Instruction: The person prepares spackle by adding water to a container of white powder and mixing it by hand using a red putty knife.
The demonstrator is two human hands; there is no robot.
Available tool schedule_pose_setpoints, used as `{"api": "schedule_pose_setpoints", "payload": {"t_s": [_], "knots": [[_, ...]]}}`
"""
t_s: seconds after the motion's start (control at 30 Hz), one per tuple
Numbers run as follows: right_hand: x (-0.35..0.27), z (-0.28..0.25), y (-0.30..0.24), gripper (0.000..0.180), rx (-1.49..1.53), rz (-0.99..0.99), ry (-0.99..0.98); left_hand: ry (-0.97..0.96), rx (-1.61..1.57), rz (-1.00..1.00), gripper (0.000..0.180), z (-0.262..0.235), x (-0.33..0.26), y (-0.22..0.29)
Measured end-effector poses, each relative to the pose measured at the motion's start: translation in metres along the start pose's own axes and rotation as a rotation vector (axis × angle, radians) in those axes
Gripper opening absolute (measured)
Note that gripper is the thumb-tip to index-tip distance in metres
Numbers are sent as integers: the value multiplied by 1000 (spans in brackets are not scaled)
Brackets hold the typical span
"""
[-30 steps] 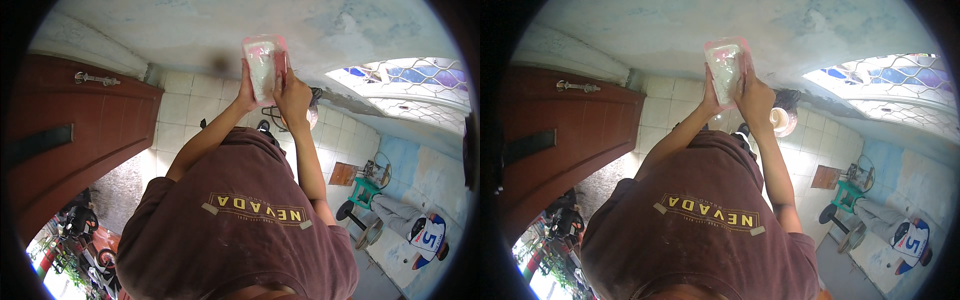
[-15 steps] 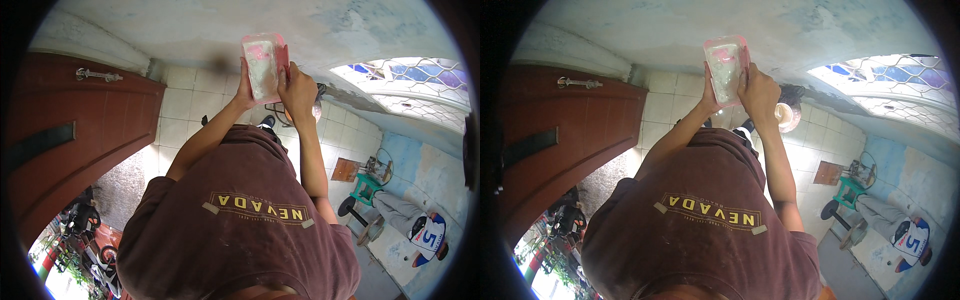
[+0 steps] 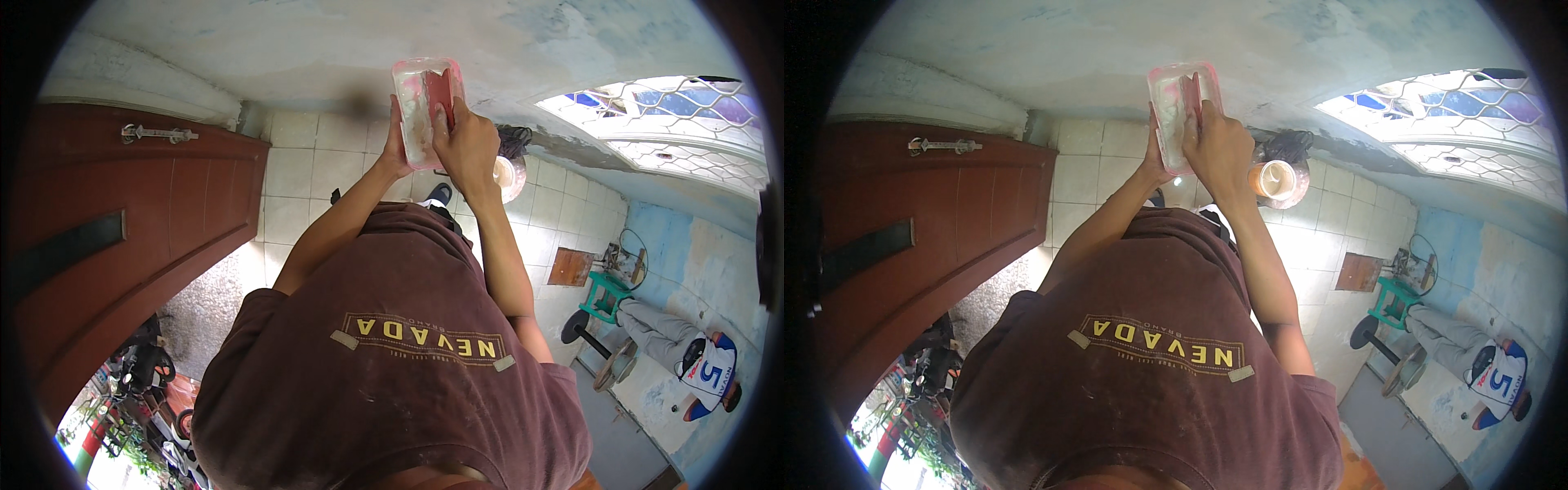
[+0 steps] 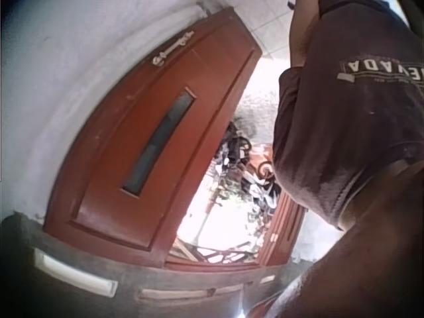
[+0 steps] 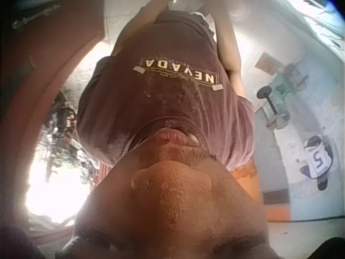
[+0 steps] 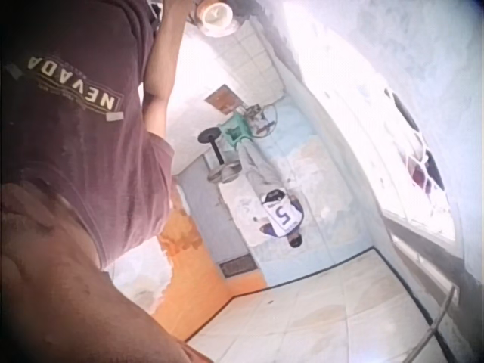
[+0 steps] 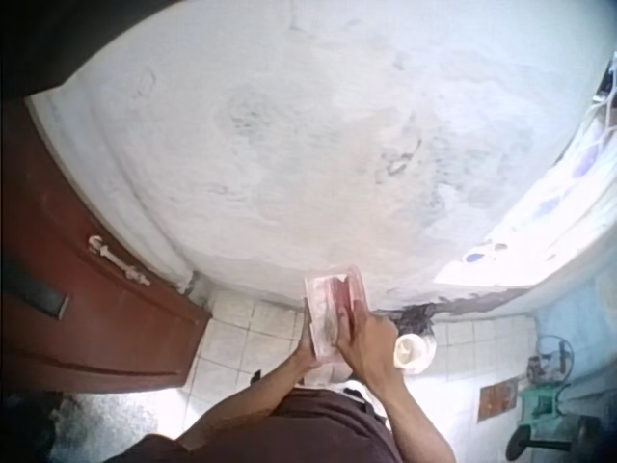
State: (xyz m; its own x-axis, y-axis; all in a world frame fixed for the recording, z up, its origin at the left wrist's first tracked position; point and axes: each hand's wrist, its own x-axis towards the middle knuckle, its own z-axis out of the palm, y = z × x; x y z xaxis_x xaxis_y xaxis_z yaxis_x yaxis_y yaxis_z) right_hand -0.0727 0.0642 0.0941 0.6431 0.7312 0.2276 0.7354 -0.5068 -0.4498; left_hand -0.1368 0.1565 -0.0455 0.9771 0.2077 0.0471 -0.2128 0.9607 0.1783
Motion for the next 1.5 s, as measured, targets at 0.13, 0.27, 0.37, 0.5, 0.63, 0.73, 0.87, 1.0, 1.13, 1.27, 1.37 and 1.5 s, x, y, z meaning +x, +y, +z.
{"api": "schedule_pose_setpoints", "payload": {"t_s": [0.13, 0.27, 0.37, 0.5, 0.63, 0.73, 0.87, 1.0, 1.13, 1.27, 1.37, 1.5], "knots": [[-17, 13, -3, 24, -4, -29, -66, 266, 43, -12, 90, -5, -2, -2], [-21, 18, 2, 20, -17, -61, -87, 280, 88, -16, 90, -6, -4, -3], [-10, 17, 9, 18, -55, -110, -55, 137, 44, -61, 90, -10, -7, 3], [4, 10, 13, 18, -11, -86, 37, 108, 116, -13, 90, 12, -6, -1], [-11, 2, -6, 22, 43, -91, -30, 229, 182, 17, 93, 9, -8, 4], [-29, 12, -14, 26, 79, -75, -72, 387, 188, -7, 90, 9, -9, 3], [-34, 33, -8, 18, 54, -97, -63, 375, 327, -18, 90, -16, -10, 1], [-28, 40, 10, 20, 62, -141, -21, 369, 191, 25, 89, 8, -9, 1], [-12, 30, 17, 19, 90, -87, -15, 196, 55, -3, 91, 2, -11, 5], [-6, 6, 5, 20, 206, 18, 35, 123, 91, 18, 88, 12, -13, 6], [-20, 13, -4, 21, 151, -28, 2, 257, 168, 36, 94, 13, -13, 5], [-36, 38, -7, 21, 161, -99, 6, 433, 371, 78, 94, 12, -11, 3]]}}
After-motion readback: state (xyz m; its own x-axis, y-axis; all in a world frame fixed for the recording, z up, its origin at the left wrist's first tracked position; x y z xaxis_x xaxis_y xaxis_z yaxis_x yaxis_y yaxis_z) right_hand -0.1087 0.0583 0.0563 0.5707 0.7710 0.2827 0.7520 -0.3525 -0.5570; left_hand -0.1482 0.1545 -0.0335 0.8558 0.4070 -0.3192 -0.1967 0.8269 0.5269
